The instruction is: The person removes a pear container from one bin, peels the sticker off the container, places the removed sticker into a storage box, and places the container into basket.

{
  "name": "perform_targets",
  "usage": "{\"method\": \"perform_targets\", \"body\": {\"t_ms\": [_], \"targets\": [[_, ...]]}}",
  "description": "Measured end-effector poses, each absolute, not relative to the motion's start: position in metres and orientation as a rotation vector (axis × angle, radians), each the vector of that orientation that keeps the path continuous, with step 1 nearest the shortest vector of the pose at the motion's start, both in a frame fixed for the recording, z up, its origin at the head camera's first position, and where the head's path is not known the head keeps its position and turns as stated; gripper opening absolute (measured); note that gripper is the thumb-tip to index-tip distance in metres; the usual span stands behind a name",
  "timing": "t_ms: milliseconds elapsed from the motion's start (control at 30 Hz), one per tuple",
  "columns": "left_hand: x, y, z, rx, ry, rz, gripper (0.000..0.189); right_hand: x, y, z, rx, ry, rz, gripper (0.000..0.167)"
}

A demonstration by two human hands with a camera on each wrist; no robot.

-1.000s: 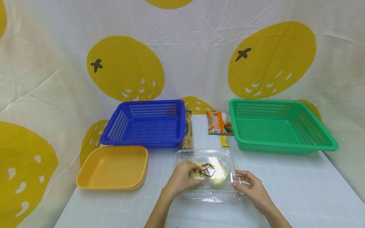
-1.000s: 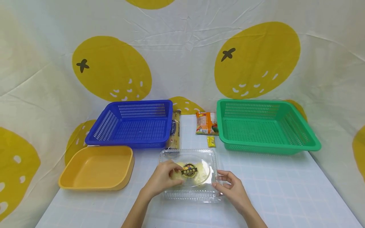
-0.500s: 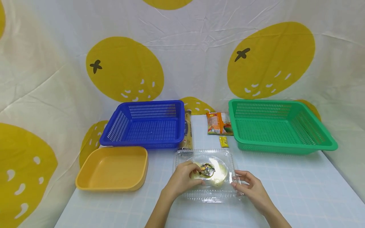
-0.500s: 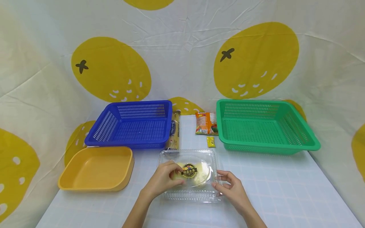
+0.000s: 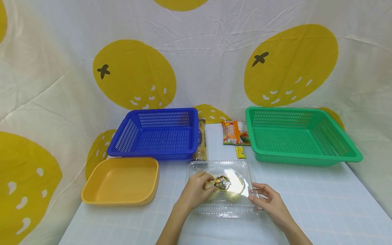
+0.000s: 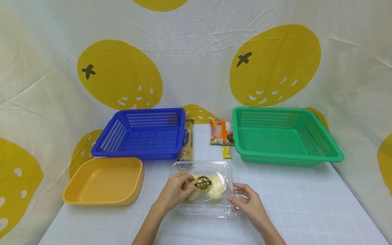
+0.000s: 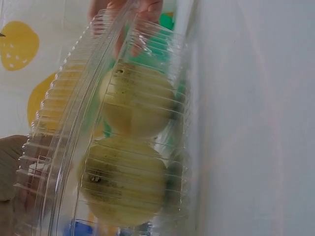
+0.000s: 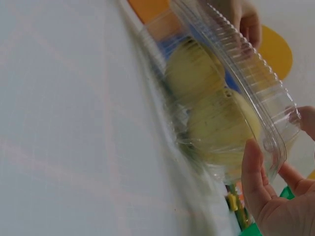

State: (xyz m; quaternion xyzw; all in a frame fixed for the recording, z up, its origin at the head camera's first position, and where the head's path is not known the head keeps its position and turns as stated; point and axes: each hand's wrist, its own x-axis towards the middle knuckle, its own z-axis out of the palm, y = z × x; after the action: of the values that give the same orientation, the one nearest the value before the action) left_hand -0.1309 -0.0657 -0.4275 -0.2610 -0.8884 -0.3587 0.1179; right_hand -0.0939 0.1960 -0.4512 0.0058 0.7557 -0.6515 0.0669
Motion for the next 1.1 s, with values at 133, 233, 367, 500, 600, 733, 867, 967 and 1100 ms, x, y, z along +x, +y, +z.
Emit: {"method": "perform_targets", "body": {"t_ms": [133, 233, 367, 500, 600, 733, 867, 967, 1100], "targets": [[-0.1304, -0.0638, -0.4287, -0.754, -2.558, -1.020, 0.021, -0.0936, 0.1958, -0.4511, 0.030, 2.276, -1.964, 0.048], [-0.1298, -0.0633, -0.4299, -0.775, -2.526, -1.012, 0.017, -0.0936, 0.1956, -0.4507, 0.044, 2.272, -1.963, 0.047], [-0.1289, -0.0636, -0.4323, -0.798, -2.476, -0.996, 0.011, -0.0943, 0.1955, -0.4504, 0.034, 2.270, -1.969, 0.047], [-0.1277, -0.0637, -0.4335, -0.781, -2.463, -0.968, 0.010, -0.0943, 0.1953, -0.4507, 0.030, 2.264, -1.970, 0.047], [-0.1272, -0.0630, -0.4339, -0.765, -2.464, -0.951, 0.011, -0.0939, 0.1951, -0.4511, 0.037, 2.261, -1.967, 0.047], [-0.1272, -0.0620, -0.4339, -0.739, -2.456, -0.972, 0.011, -0.0936, 0.1950, -0.4514, 0.026, 2.263, -1.965, 0.047], [-0.1277, -0.0631, -0.4314, -0.721, -2.481, -1.064, 0.013, -0.0935, 0.1950, -0.4515, 0.025, 2.262, -1.971, 0.047], [-0.1289, -0.0656, -0.4283, -0.730, -2.532, -1.152, 0.017, -0.0935, 0.1950, -0.4517, 0.033, 2.265, -1.975, 0.047], [-0.1316, -0.0678, -0.4260, -0.735, -2.583, -1.206, 0.021, -0.0940, 0.1950, -0.4519, 0.040, 2.273, -1.978, 0.047]]}}
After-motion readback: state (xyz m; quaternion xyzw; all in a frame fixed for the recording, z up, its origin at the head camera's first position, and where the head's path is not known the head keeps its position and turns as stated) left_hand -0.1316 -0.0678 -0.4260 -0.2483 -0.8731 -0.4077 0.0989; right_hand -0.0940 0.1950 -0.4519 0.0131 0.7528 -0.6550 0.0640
